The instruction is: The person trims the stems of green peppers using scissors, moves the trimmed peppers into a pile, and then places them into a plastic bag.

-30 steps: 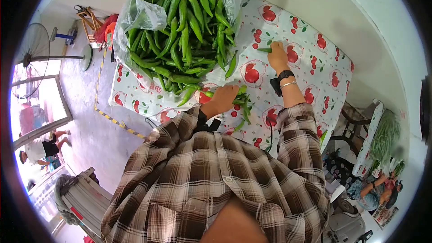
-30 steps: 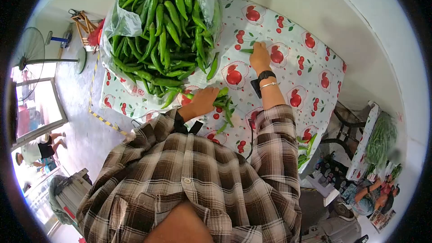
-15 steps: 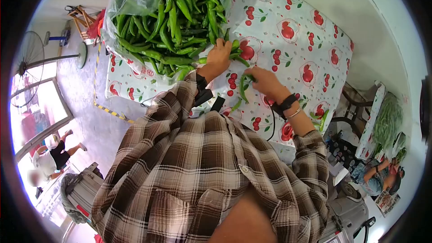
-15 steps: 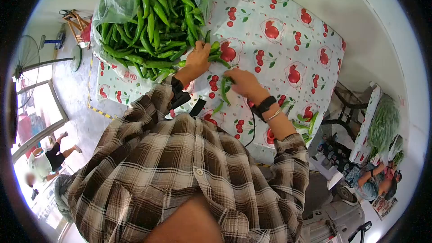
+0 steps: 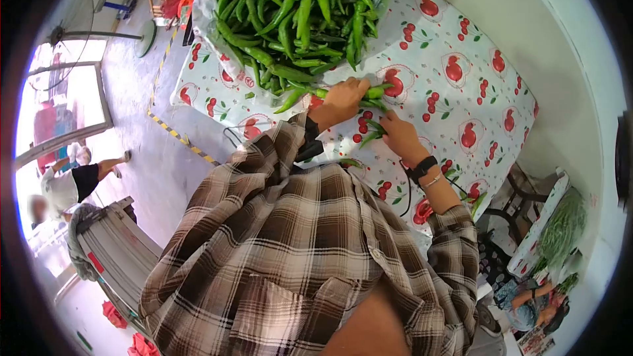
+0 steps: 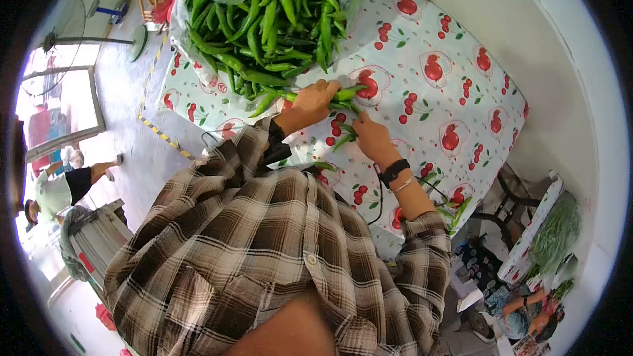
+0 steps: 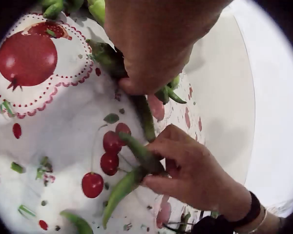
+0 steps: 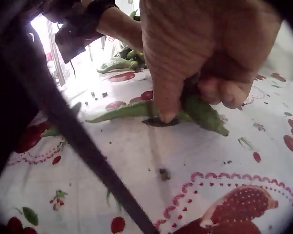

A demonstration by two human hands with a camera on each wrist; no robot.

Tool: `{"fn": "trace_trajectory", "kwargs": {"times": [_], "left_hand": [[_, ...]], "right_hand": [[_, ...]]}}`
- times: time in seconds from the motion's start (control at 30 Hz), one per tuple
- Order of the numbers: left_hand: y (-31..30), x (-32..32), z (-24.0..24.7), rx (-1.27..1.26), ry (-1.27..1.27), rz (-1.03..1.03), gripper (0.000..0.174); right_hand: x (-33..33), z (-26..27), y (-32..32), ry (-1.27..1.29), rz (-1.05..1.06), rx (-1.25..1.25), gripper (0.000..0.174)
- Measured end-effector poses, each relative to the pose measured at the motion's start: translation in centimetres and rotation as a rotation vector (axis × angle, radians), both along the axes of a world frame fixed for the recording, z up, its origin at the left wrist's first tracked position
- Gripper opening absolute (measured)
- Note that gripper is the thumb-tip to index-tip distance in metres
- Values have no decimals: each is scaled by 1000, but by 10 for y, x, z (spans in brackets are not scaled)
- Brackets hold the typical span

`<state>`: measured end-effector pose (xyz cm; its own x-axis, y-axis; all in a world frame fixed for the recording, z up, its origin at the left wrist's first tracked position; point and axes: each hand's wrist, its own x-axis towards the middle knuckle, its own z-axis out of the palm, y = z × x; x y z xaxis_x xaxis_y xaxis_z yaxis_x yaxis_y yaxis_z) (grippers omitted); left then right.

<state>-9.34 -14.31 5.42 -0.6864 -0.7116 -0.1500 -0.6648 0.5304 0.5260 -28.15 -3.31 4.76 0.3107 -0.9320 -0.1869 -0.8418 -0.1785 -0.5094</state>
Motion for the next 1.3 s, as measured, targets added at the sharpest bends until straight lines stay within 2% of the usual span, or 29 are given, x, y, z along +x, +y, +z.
{"fn": "trace_trajectory", "kwargs": {"times": [0.23, 0.4, 0.5, 0.6, 0.73, 0.83, 0.97, 1.03, 1.07, 1.13, 1.27, 1.3], "left_hand": [[17, 57, 21, -1, 131, 8, 49], [19, 91, 36, 34, 212, 124, 48], [16, 113, 33, -20, 130, 201, 44], [13, 131, 11, -167, 170, 155, 45], [15, 133, -3, -183, 174, 175, 45], [22, 131, -10, -145, 113, 181, 46], [27, 133, -16, -254, 158, 122, 43], [29, 132, -15, -274, 161, 125, 40], [29, 133, -15, -255, 133, 112, 41], [32, 134, -16, -235, 106, 99, 41], [31, 138, -19, -192, -3, -35, 52], [26, 138, -20, -156, -38, -75, 55]], "right_hand": [[16, 31, 9, -82, 22, 182, 29], [39, 18, 22, -115, 114, 222, 35], [55, 10, 24, -52, 159, 240, 37], [66, 5, 27, 28, 219, 212, 37], [76, 4, 38, 54, 311, 181, 37], [83, 3, 42, 118, 292, 205, 35], [74, 8, 29, 93, 294, 240, 33], [63, 9, 12, 104, 126, 126, 33], [60, 17, 1, 107, 127, 124, 33], [52, 28, -19, 133, -92, 25, 35], [40, 15, -43, 158, -212, 49, 40], [39, 7, -47, 130, -232, 33, 48]]}}
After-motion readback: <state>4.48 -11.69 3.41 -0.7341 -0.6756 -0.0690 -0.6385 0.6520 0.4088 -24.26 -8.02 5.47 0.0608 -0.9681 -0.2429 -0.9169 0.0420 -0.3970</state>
